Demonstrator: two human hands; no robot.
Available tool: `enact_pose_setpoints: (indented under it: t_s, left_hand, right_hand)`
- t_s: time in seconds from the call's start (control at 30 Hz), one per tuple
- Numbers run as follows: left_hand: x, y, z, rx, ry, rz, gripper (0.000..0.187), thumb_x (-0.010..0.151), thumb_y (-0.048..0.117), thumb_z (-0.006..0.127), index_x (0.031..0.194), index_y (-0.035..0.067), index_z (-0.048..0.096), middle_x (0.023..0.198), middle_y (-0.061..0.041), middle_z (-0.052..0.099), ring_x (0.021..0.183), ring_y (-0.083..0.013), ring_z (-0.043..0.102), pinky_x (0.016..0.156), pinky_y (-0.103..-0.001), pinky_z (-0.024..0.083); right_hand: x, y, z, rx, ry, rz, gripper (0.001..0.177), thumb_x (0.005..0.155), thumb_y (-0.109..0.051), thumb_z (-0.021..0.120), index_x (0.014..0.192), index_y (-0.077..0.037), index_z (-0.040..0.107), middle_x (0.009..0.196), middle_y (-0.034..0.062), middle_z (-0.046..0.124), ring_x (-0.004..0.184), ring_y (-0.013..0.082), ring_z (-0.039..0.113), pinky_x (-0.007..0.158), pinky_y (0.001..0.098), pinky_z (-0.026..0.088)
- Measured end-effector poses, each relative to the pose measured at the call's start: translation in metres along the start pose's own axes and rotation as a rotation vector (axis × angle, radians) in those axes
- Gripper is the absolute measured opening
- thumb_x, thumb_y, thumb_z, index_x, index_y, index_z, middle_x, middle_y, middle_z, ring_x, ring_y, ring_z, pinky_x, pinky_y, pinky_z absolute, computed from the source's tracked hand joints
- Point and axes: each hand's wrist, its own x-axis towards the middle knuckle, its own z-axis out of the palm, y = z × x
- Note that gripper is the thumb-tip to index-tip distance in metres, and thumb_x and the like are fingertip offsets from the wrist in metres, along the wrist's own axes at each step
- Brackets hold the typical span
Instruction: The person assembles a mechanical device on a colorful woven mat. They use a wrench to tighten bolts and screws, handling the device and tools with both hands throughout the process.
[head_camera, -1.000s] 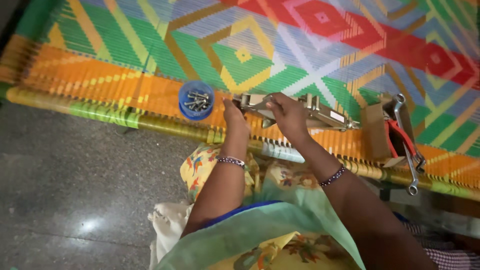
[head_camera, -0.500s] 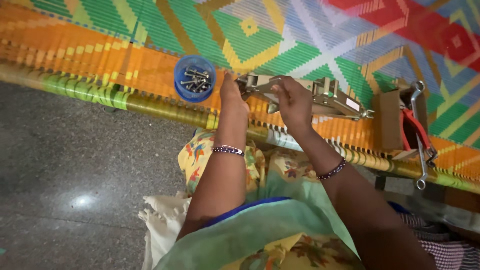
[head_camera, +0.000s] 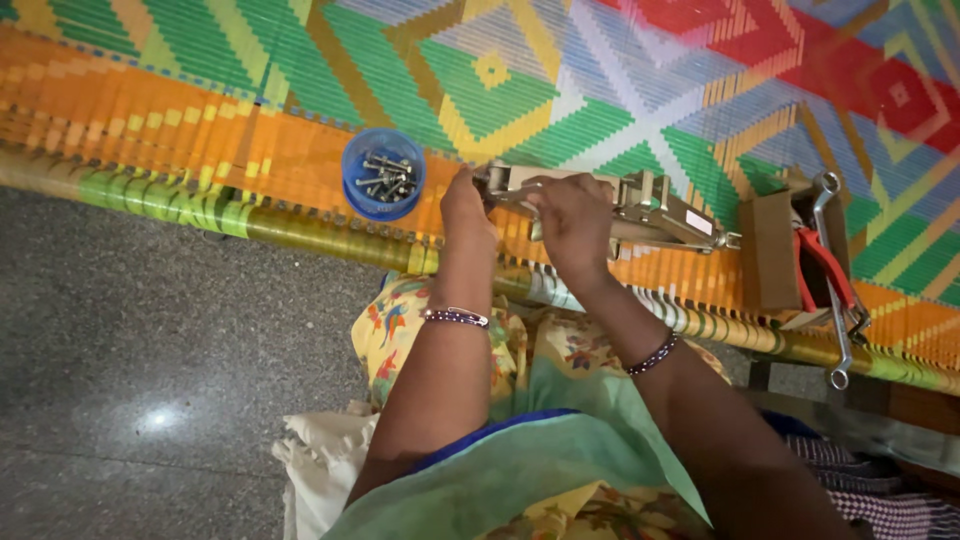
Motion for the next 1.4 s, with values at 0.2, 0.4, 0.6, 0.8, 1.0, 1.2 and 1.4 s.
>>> enact_pose_setpoints:
  t_s: [0.2, 0.4, 0.6, 0.8, 1.0, 1.2, 1.4]
  left_hand:
    - [-0.025, 0.010, 0.009, 0.008, 0.077, 0.030, 0.034, 0.098, 0.028, 0.060, 0.108, -0.001, 0.075, 0.099, -0.008, 0.073, 0.081, -0.0186, 0.068, 0.074, -0.034, 0.054]
    - [-0.022, 0.008, 0.010, -0.008, 0.070, 0.047, 0.031, 0.095, 0.024, 0.066, 0.109, -0.002, 0.075, 0.100, -0.007, 0.074, 0.082, -0.0171, 0.069, 0.075, -0.034, 0.054]
    - [-0.004, -0.003, 0.002, 0.083, 0.005, 0.073, 0.029, 0.093, 0.023, 0.075, 0.104, -0.004, 0.074, 0.091, -0.007, 0.070, 0.075, -0.0182, 0.063, 0.068, -0.036, 0.051]
    - [0.007, -0.004, -0.006, 0.258, -0.139, 0.020, 0.026, 0.094, 0.034, 0.064, 0.094, 0.010, 0.076, 0.076, -0.002, 0.064, 0.060, -0.0151, 0.055, 0.051, -0.033, 0.037]
    - [0.014, -0.016, -0.006, 0.111, -0.129, -0.032, 0.010, 0.090, 0.017, 0.071, 0.088, 0.007, 0.072, 0.075, -0.005, 0.068, 0.061, -0.0174, 0.059, 0.052, -0.032, 0.040]
    - [0.001, -0.021, 0.005, 0.172, -0.071, -0.063, 0.013, 0.089, 0.021, 0.072, 0.088, 0.008, 0.074, 0.073, -0.003, 0.064, 0.058, -0.0150, 0.053, 0.049, -0.032, 0.035]
    - [-0.015, -0.014, 0.012, 0.211, 0.025, 0.001, 0.016, 0.087, 0.018, 0.074, 0.089, 0.002, 0.077, 0.076, -0.004, 0.068, 0.060, -0.0154, 0.057, 0.050, -0.033, 0.040]
  right_hand:
    - [-0.005, -0.002, 0.001, -0.117, 0.079, -0.089, 0.011, 0.097, -0.017, 0.067, 0.105, -0.016, 0.075, 0.096, 0.0039, 0.070, 0.106, 0.0268, 0.058, 0.099, 0.0477, 0.034]
    - [-0.014, 0.002, 0.012, -0.155, 0.096, -0.020, 0.009, 0.094, -0.020, 0.071, 0.101, -0.016, 0.076, 0.088, 0.0040, 0.068, 0.102, 0.0260, 0.057, 0.095, 0.0484, 0.032]
    - [-0.003, 0.018, 0.008, -0.038, 0.039, 0.142, 0.014, 0.095, -0.024, 0.072, 0.104, -0.013, 0.075, 0.084, 0.0077, 0.067, 0.092, 0.0295, 0.059, 0.085, 0.0449, 0.039]
    - [0.000, 0.024, -0.002, -0.038, 0.082, 0.214, 0.014, 0.093, -0.022, 0.072, 0.101, -0.011, 0.075, 0.082, 0.0087, 0.070, 0.082, 0.0299, 0.063, 0.081, 0.0485, 0.043]
    - [-0.041, 0.007, -0.001, 0.252, 0.186, 0.253, 0.013, 0.096, -0.011, 0.065, 0.106, -0.005, 0.072, 0.086, 0.0093, 0.068, 0.075, 0.0222, 0.065, 0.069, 0.0375, 0.050]
    - [-0.025, 0.004, 0.005, 0.641, 0.168, 0.573, 0.012, 0.100, -0.011, 0.064, 0.107, -0.001, 0.065, 0.087, 0.0064, 0.067, 0.066, 0.0139, 0.067, 0.059, 0.0330, 0.049]
    - [0.008, 0.006, -0.026, 0.053, -0.133, 0.257, 0.012, 0.096, -0.013, 0.066, 0.106, -0.006, 0.067, 0.084, 0.0118, 0.072, 0.074, 0.0269, 0.070, 0.064, 0.0417, 0.053]
